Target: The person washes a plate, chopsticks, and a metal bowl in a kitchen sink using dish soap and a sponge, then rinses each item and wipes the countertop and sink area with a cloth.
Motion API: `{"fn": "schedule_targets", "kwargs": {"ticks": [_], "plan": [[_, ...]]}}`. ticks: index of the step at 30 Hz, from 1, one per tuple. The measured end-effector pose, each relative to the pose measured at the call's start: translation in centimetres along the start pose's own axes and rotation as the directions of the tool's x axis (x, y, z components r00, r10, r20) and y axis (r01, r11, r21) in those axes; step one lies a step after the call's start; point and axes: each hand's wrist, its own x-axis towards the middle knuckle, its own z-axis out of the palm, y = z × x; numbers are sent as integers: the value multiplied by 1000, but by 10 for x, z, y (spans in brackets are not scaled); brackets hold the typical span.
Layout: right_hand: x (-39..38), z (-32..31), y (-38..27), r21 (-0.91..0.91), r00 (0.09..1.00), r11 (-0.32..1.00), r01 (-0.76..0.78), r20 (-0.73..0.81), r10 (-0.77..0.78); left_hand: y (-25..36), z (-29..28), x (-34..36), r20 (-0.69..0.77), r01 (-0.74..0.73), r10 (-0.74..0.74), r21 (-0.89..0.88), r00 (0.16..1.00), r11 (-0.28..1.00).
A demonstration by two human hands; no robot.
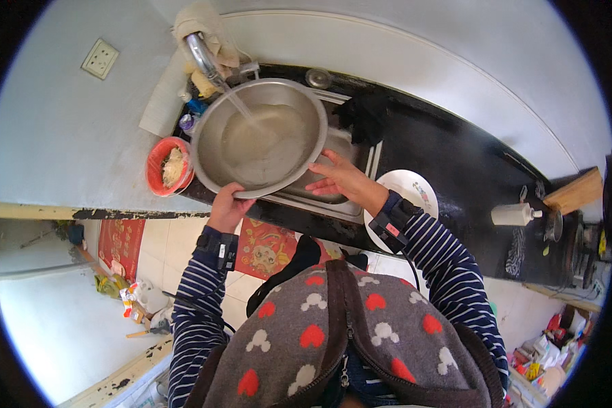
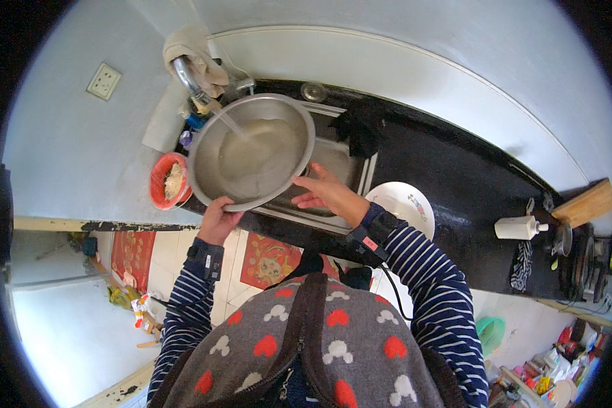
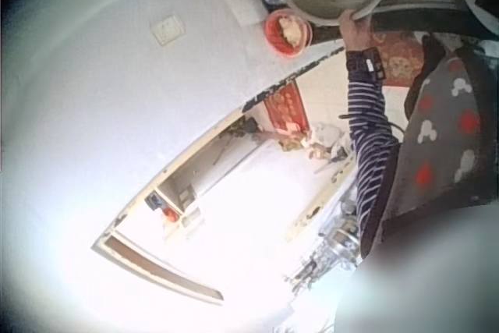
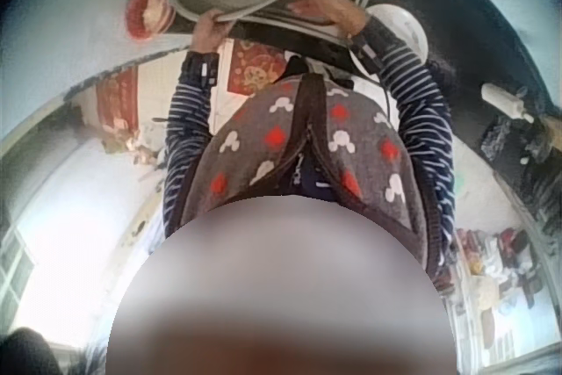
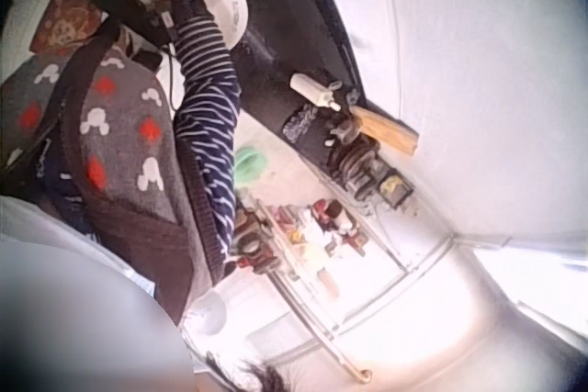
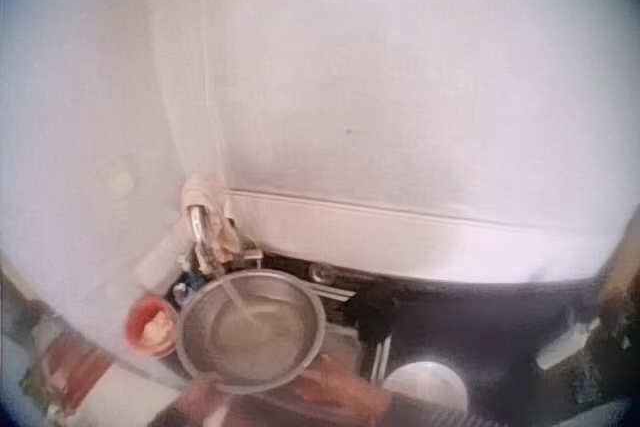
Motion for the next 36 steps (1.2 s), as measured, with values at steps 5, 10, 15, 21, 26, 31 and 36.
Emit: {"fn": "schedule_targets", "kwargs": {"ticks": [5,10,15,21,26,31,36], "plan": [[-15,-41,6,-90,1000,996,-19,-17,18,30,-7,-3,-50,-91,117,361,992,928],[-35,-71,-6,-110,998,993,36,-40,-41,34,8,0,-80,-148,219,515,972,844],[-65,-82,-14,-200,992,976,81,-83,-100,24,27,-1,2,-259,324,606,946,752],[-91,-105,1,-141,991,989,51,-112,-67,9,22,13,69,-394,538,760,840,517],[-96,-117,5,-232,985,972,35,-158,-73,14,12,27,35,-379,536,746,843,548],[-81,-106,-3,-364,979,919,152,-71,-190,1,17,21,137,-424,496,734,857,530],[-71,-95,2,-365,990,921,138,25,-139,-9,15,22,149,-473,639,799,754,372]]}}
